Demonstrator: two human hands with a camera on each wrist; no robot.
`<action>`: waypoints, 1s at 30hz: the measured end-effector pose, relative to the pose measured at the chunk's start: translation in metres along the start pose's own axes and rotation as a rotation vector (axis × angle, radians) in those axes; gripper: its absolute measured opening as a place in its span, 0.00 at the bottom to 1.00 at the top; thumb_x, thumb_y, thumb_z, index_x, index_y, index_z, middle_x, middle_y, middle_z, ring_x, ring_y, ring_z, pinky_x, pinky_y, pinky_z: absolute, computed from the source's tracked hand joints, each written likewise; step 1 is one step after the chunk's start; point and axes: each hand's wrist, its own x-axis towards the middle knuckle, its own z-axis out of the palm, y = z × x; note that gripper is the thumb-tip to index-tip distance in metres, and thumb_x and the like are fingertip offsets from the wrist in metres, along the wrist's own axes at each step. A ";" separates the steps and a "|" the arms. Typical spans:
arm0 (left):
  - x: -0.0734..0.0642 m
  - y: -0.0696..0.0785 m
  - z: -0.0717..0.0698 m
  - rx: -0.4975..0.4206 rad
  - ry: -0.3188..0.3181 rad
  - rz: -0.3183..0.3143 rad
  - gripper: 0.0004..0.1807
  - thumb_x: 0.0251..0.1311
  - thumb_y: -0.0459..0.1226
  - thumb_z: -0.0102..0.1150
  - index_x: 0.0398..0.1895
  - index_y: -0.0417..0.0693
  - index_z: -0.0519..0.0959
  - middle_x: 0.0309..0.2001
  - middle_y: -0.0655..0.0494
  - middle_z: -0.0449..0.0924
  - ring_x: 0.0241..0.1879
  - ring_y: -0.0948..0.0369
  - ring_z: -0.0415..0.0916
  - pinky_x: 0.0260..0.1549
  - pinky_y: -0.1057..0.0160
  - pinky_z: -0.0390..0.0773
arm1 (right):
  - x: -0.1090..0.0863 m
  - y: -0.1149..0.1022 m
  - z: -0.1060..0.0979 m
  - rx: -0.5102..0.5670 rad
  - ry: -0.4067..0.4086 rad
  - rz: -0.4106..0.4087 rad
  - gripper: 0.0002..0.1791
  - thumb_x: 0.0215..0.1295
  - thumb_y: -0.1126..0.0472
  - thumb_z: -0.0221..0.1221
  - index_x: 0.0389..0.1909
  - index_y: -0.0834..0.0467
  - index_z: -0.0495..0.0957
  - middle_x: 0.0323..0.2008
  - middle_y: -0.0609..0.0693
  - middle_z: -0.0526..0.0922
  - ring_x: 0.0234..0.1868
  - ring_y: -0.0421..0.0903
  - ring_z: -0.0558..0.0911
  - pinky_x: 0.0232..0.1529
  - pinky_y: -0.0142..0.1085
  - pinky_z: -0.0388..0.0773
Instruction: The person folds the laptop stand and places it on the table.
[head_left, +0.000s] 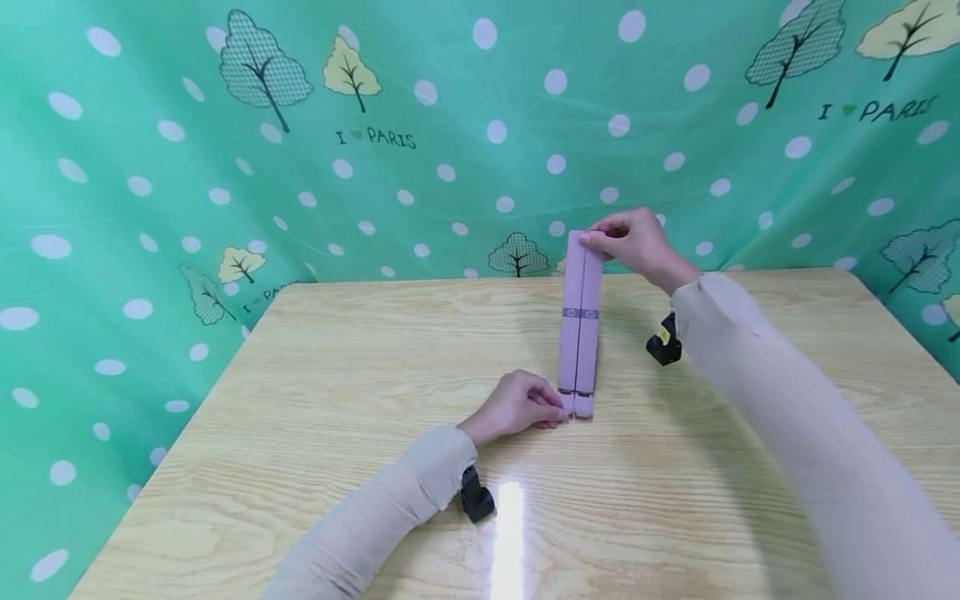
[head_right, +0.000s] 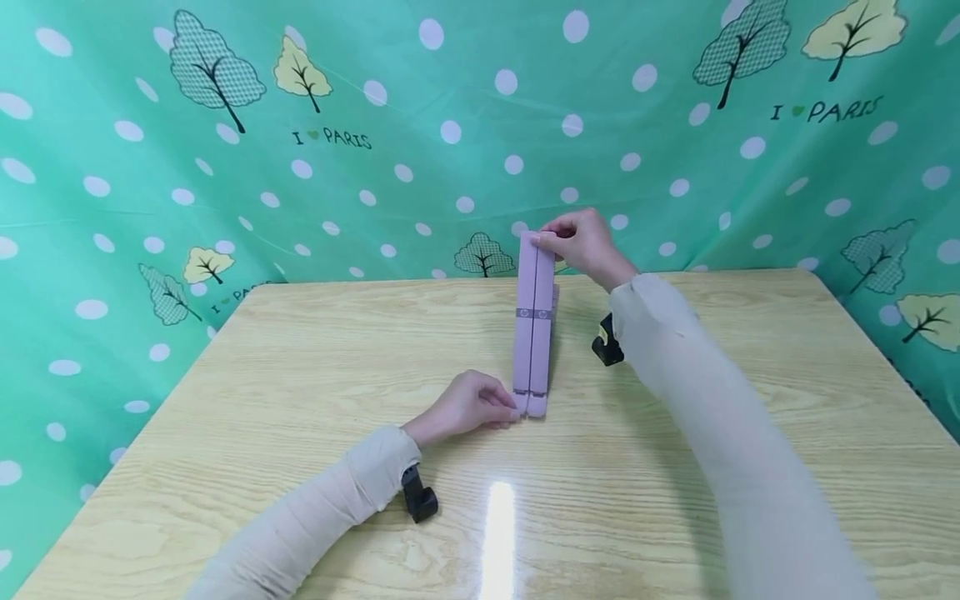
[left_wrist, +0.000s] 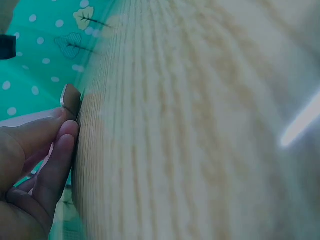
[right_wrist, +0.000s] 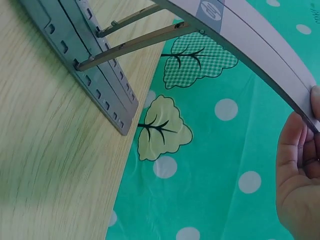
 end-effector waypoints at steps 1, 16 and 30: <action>0.003 -0.006 -0.001 0.000 -0.003 -0.004 0.04 0.46 0.29 0.64 0.24 0.36 0.79 0.21 0.51 0.80 0.19 0.60 0.77 0.21 0.67 0.79 | -0.002 0.001 -0.001 0.004 0.005 0.005 0.23 0.56 0.48 0.58 0.44 0.62 0.77 0.37 0.53 0.77 0.33 0.44 0.74 0.33 0.30 0.77; 0.004 -0.016 -0.032 0.036 -0.038 0.005 0.05 0.46 0.28 0.63 0.27 0.35 0.81 0.24 0.50 0.81 0.22 0.62 0.78 0.25 0.66 0.80 | -0.031 0.008 -0.016 -0.012 0.067 0.005 0.21 0.60 0.53 0.55 0.40 0.69 0.73 0.34 0.56 0.71 0.28 0.40 0.75 0.30 0.27 0.78; 0.008 -0.018 -0.042 -0.012 -0.061 -0.039 0.06 0.47 0.27 0.62 0.31 0.35 0.80 0.28 0.49 0.82 0.25 0.62 0.78 0.29 0.66 0.80 | -0.060 0.015 -0.030 -0.038 0.075 0.044 0.19 0.61 0.55 0.54 0.39 0.70 0.71 0.31 0.56 0.73 0.25 0.37 0.77 0.30 0.27 0.78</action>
